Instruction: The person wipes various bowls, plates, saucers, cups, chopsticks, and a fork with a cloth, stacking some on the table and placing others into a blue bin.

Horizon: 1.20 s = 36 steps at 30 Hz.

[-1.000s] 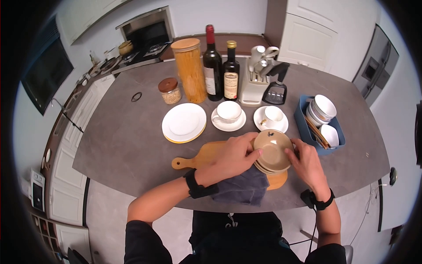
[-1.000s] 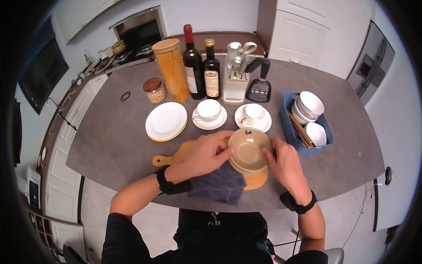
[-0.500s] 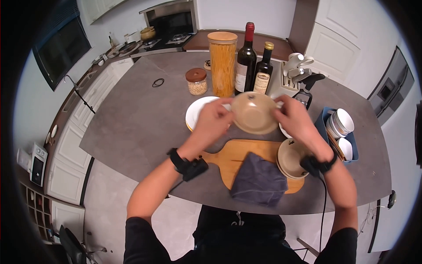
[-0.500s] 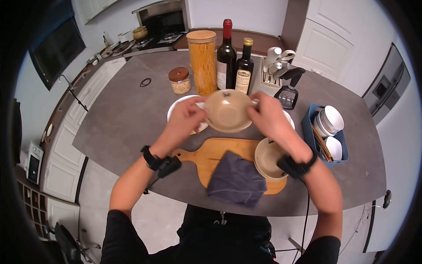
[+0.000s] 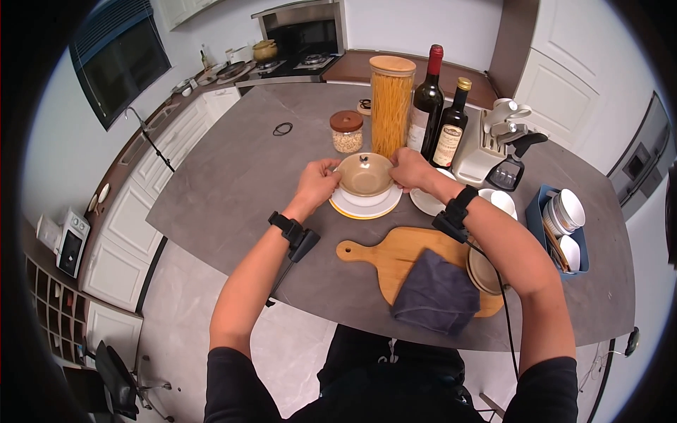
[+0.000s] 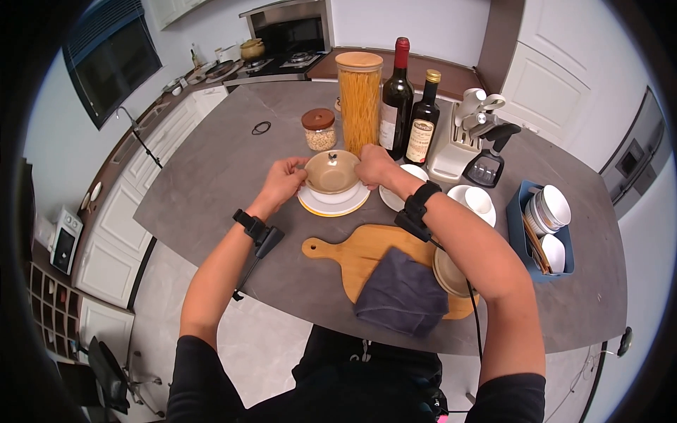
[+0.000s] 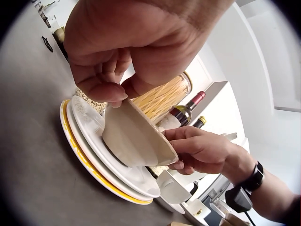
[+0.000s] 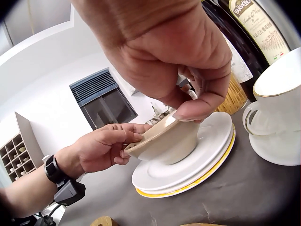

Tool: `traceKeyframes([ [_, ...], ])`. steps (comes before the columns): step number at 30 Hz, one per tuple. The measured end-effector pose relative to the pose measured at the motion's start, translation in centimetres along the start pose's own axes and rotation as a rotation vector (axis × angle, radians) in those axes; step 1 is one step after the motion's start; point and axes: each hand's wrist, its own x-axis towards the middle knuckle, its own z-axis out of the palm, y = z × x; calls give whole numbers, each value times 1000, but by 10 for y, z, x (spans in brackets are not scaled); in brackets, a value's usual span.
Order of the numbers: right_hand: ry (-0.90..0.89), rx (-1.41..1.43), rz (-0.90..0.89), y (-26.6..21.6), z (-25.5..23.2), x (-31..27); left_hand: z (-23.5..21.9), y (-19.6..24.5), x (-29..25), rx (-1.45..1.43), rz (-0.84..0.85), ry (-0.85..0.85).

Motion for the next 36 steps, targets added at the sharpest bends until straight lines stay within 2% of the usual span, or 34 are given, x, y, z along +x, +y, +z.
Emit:
traceKeyframes([
  [6, 4, 14, -20, 6, -3, -3, -2, -2, 2, 45, -9, -3],
  [8, -3, 13, -34, 7, -11, -19, -3, 4, -2, 265, 40, 125],
  [9, 78, -85, -153, 8, -22, -36, -2, 8, -7, 262, 39, 114],
  [11, 229, -244, -370, 16, -41, -78, 1, 39, -32, 478, 181, 254],
  [12, 300, -307, -474, 27, -50, -101, 9, 45, -41, 467, 178, 247],
  [14, 279, -483, -339, 41, -70, -158, 33, 59, -60, 363, 295, 60],
  [16, 276, -542, -116, 50, -79, -213, 64, 91, -87, 303, 172, -281],
  [18, 350, -720, -20, 90, -78, -247, 102, 86, -104, 140, 279, -512],
  [19, 354, -731, -6, 100, -74, -258, 118, 94, -113, 128, 288, -522],
  [21, 297, -551, 65, 120, -71, -277, 142, 115, -129, -4, 9, -826],
  [23, 295, -381, 40, 124, -67, -286, 166, 112, -131, -65, 58, -854],
  [26, 343, -267, 42, 123, -68, -294, 179, 114, -136, -160, 90, -832],
  [29, 393, -227, 0, 107, -79, -285, 166, 125, -141, -238, 112, -700],
  [31, 464, -200, -47, 84, -89, -272, 147, 137, -137, -216, 191, -559],
  [32, 476, -224, -153, 82, -93, -256, 138, 132, -126, -181, 220, -494],
  [34, 424, -225, -208, 60, -97, -221, 112, 128, -104, -185, 132, -401],
  [36, 344, -127, -275, 47, -90, -171, 84, 118, -80, -165, 128, -233],
])
